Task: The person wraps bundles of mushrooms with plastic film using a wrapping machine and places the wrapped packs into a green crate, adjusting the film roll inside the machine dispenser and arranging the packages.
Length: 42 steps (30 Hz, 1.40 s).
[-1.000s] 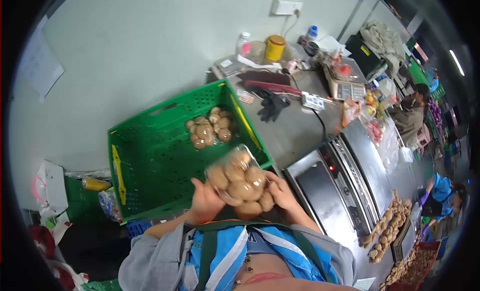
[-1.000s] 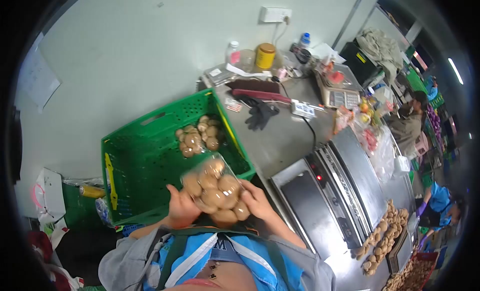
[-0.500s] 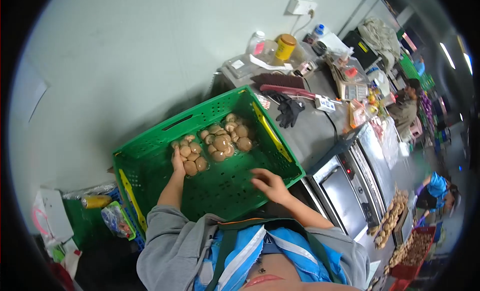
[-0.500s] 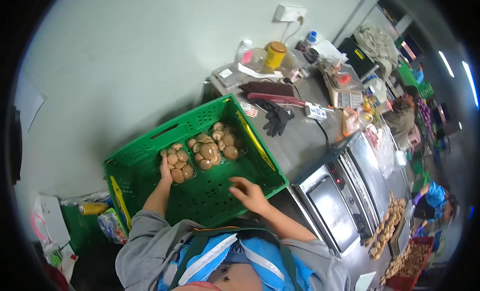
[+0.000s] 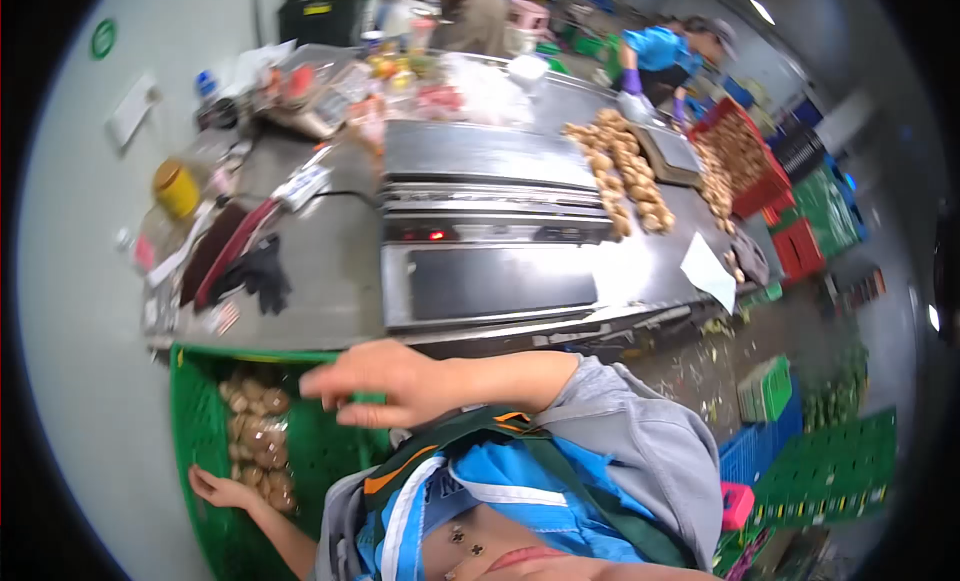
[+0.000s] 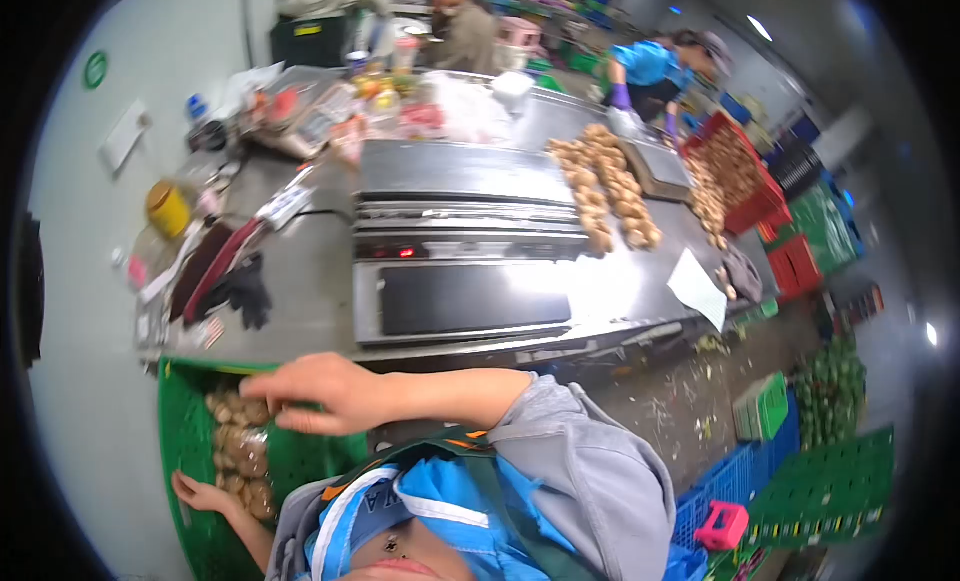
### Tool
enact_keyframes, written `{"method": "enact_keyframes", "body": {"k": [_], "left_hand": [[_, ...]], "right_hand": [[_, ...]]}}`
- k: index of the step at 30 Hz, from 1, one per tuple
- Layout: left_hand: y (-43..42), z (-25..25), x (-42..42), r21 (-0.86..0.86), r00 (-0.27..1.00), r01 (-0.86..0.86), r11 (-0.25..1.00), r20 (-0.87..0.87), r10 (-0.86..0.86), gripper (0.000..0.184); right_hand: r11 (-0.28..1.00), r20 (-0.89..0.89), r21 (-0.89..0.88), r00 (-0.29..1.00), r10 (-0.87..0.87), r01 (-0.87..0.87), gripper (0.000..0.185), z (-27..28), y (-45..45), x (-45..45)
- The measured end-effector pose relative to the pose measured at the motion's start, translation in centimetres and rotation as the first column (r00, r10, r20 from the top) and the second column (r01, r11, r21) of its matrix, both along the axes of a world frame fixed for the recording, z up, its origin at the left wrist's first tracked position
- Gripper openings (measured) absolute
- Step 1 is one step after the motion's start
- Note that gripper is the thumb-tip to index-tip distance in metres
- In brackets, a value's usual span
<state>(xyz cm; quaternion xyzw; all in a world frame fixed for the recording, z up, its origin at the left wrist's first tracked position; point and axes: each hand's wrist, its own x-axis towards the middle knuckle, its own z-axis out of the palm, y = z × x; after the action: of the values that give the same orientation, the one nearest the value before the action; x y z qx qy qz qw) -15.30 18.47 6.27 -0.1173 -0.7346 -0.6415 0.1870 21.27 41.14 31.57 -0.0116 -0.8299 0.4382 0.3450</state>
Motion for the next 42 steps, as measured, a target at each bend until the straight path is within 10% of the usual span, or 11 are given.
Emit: {"method": "enact_keyframes", "body": {"k": [2, 4, 7, 13, 15, 19, 21, 25, 35, 40, 42], "left_hand": [[8.8, 5.8, 4.6, 0.077, 0.981, 0.192, 0.978, 0.011, -0.193, 0.019], [16.1, 7.0, 9.1, 0.027, 0.819, 0.566, 0.824, -0.14, -0.557, 0.013], [25.1, 11.9, 21.4, -0.082, 0.34, 0.931, 0.355, -0.161, -0.927, 0.011], [41.3, 18.5, 42.0, -0.582, -0.161, 0.813, 0.028, -0.271, -0.949, 0.013], [47.8, 15.6, 44.5, -0.682, -0.115, 0.73, 0.053, -0.198, -0.973, 0.017], [53.2, 13.3, 46.1, -0.839, -0.074, 0.504, 0.205, -0.279, -0.957, 0.021], [54.1, 12.4, 46.1, -0.91, -0.037, 0.415, 0.01, -0.027, -0.999, 0.025], [55.0, 12.1, 45.5, -0.938, -0.28, 0.338, 0.072, -0.173, -0.944, 0.014], [62.0, 20.6, 43.9, -0.766, -0.211, 0.625, 0.149, -0.35, -0.913, 0.012], [65.5, 25.7, 42.3, -0.501, -0.064, 0.577, 0.645, -0.815, -0.575, 0.017], [65.0, 25.2, 41.1, -0.513, -0.106, 0.613, 0.601, -0.807, -0.581, 0.017]], "right_hand": [[0.975, -0.049, 0.201, 0.995, -0.088, 0.096, 0.025, -1.5, 1.8, 4.3], [0.907, 0.053, -0.113, 0.914, -0.402, 0.406, 0.017, -4.7, 4.4, 11.3], [0.418, 0.106, -0.621, 0.599, -0.793, 0.663, 0.023, -8.3, 10.8, 24.5], [-0.076, 0.129, -0.168, -0.055, -0.99, 0.983, 0.031, -20.0, 30.8, 46.5], [-0.097, 0.463, -0.432, 0.128, -0.877, 0.897, 0.034, -19.3, 32.7, 47.0], [0.001, 0.51, -0.44, 0.251, -0.823, 0.898, 0.038, -21.5, 33.8, 46.8], [0.028, 0.4, -0.728, 0.458, -0.794, 0.685, 0.03, -22.3, 33.8, 48.1], [-0.011, 0.403, -0.842, 0.616, -0.677, 0.539, 0.036, -17.9, 32.4, 48.1], [0.211, 0.48, -0.179, 0.272, -0.834, 0.961, 0.074, -10.9, 34.9, 43.7], [0.374, 0.106, -0.238, 0.407, -0.907, 0.897, 0.089, -12.4, 43.7, 42.2], [0.344, 0.226, -0.059, 0.348, -0.91, 0.937, 0.091, -11.4, 44.4, 41.2]]}}
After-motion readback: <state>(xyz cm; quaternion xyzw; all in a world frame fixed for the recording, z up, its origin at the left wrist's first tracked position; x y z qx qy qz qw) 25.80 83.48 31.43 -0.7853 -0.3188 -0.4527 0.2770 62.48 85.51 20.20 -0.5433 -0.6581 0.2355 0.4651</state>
